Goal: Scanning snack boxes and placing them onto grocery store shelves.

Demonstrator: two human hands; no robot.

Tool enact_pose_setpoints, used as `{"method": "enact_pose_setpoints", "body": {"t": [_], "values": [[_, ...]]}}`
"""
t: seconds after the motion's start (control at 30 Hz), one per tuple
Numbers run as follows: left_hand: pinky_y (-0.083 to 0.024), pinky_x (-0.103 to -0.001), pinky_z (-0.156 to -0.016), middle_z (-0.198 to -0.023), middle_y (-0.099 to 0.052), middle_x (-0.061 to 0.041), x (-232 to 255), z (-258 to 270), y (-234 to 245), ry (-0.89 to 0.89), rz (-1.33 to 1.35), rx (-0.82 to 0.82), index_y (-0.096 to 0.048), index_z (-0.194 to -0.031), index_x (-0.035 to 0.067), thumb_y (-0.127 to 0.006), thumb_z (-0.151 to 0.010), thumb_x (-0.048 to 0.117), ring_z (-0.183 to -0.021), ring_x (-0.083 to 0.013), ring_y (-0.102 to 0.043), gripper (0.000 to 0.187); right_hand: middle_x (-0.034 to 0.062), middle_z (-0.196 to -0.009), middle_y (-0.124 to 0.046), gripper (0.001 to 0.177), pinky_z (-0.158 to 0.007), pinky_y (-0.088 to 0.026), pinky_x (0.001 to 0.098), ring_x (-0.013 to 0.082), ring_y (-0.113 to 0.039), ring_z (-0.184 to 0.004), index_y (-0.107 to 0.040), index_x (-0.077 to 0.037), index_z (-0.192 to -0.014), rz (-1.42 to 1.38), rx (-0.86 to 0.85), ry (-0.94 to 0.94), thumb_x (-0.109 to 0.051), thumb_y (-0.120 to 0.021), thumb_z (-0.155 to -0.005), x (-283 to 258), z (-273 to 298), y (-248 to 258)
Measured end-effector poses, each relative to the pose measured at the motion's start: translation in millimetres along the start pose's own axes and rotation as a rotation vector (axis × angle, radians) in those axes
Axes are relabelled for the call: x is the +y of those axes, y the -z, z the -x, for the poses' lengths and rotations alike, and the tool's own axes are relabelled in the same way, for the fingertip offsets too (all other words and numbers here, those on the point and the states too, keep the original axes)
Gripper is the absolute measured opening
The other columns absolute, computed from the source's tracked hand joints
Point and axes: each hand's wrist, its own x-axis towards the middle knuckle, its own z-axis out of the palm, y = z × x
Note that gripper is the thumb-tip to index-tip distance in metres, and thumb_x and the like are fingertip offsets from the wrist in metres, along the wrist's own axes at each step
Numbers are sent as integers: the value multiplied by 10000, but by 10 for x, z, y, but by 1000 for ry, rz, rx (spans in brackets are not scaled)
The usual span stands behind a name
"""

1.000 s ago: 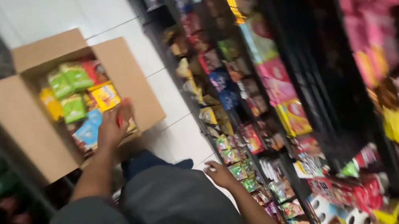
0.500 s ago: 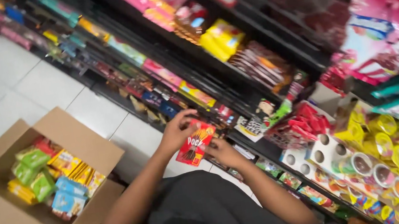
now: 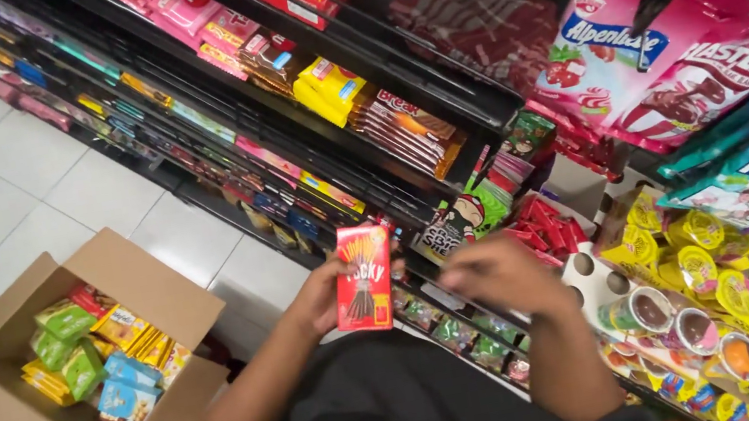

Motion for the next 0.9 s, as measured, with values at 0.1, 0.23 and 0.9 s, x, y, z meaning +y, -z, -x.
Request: {"method": "enact_pose_setpoints", "body": {"t": [0.1,0.23,0.9], "values": [[-467,-628,-1088,-1483,-537,-169,-50,-52,55,-89,61,-5,-413,-1516,47,-606,-836,142,-1367,-367,-552,714,50,-749,-651,290,-558,-514,285,128,-607,-602,-653,-45,-895,-187,487,440,-290,-672,-1049,-185,-60,382],[-406,-646,-1124,-1490,-507,-233,-100,-1,56,-152,127,-13,-395,-1527,16,-571,-886,269,-1357,-434,-521,711,100,-964,-657,234,-798,-551,284,186,-655,-840,-603,14,-1070,42,1004,570,-176,-703,-1166,-633,-395,840],[-407,-573,-1129,-1516,-511,-252,71,439,213,-183,297,259,-409,-1542,8,-368,-999,615,-1328,-406,-544,815,149,-1183,-653,280,-889,-515,351,254,-648,-1061,-649,21,-1312,533,1032,290,-138,-777,-1121,-309,-449,1019]]}}
